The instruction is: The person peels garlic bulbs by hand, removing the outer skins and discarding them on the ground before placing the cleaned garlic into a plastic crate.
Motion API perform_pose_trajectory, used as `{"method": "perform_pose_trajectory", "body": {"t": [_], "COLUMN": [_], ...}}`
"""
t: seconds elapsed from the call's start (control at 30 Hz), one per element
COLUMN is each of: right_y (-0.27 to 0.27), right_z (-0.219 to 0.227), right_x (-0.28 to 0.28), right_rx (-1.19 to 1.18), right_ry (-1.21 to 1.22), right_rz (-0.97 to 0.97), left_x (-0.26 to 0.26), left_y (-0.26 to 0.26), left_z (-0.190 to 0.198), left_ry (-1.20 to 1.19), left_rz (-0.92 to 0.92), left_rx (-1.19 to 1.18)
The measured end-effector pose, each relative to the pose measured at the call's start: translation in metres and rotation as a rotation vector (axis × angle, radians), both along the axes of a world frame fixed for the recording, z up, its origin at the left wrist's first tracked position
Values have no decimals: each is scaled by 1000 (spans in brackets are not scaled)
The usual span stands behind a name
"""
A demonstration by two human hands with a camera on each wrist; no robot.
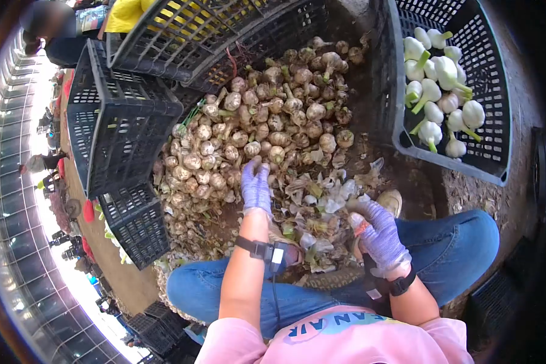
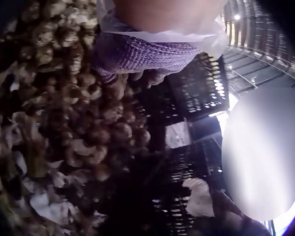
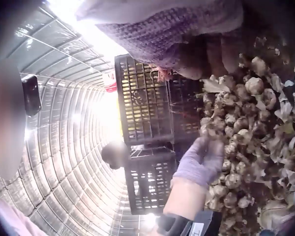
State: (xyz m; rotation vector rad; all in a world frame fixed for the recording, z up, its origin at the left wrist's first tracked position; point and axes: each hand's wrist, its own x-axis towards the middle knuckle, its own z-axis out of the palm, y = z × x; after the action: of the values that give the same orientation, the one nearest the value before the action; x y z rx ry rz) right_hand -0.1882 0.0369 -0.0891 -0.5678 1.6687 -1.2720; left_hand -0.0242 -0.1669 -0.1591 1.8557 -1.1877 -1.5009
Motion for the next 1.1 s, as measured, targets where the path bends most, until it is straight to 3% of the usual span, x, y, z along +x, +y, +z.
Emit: {"method": "perform_pose_trajectory", "body": {"t": [0.03,0.07,0.13,0.2,0.27,0.33,0.37,0.47,0.53,0.6,0.67,0.7,0.73,0.77,0.8,0.87,0.9,0.93,1.0,1.03,1.1], "right_y": [0,-3,-7,-10,-12,-12,-14,-11,-10,-5,1,3,4,5,5,7,13,17,25,24,29], "right_z": [-3,-5,-8,-6,-10,-10,-7,-4,-2,-4,-5,-5,-2,3,12,34,29,36,58,70,74], "right_x": [-3,-3,-1,-4,-3,-6,-7,-7,-4,1,7,9,11,11,12,17,21,22,20,23,31], "right_rx": [80,95,31,88,103,81,72,66,10,-19,-46,-31,-16,-80,-90,-265,-350,-360,-251,-289,-329], "right_ry": [-13,-18,52,-40,-95,-61,-62,-62,-135,-209,-283,-371,-458,-275,-268,-323,-318,-310,-455,-546,-551], "right_rz": [61,58,24,54,15,19,15,15,-67,-108,-143,-121,-96,-33,-34,-92,-82,-80,-32,-94,-99], "left_x": [1,2,-37,-56,-92,-119,-128,-120,-104,-92,-88,-83,-75,-60,-48,-31,-27,-20,-8,-3,6], "left_y": [-5,-11,-8,-10,2,16,21,24,24,27,40,51,61,73,83,105,118,125,135,144,150], "left_z": [-14,-35,-13,-51,-61,-65,-73,-84,-69,-33,23,58,77,86,97,131,139,139,138,142,143], "left_ry": [-8,-46,-102,-166,-396,-551,-749,-750,-626,-344,161,413,600,585,573,467,503,509,493,536,487], "left_rz": [1,-114,-339,-721,-938,-1013,-1084,-1072,-1047,-864,-510,-392,-392,-447,-501,-604,-559,-563,-699,-640,-695], "left_rx": [14,-106,-255,-353,-350,-179,-243,-411,-492,-606,-92,-28,-18,-2,11,-40,-64,-74,-354,-242,-371]}}
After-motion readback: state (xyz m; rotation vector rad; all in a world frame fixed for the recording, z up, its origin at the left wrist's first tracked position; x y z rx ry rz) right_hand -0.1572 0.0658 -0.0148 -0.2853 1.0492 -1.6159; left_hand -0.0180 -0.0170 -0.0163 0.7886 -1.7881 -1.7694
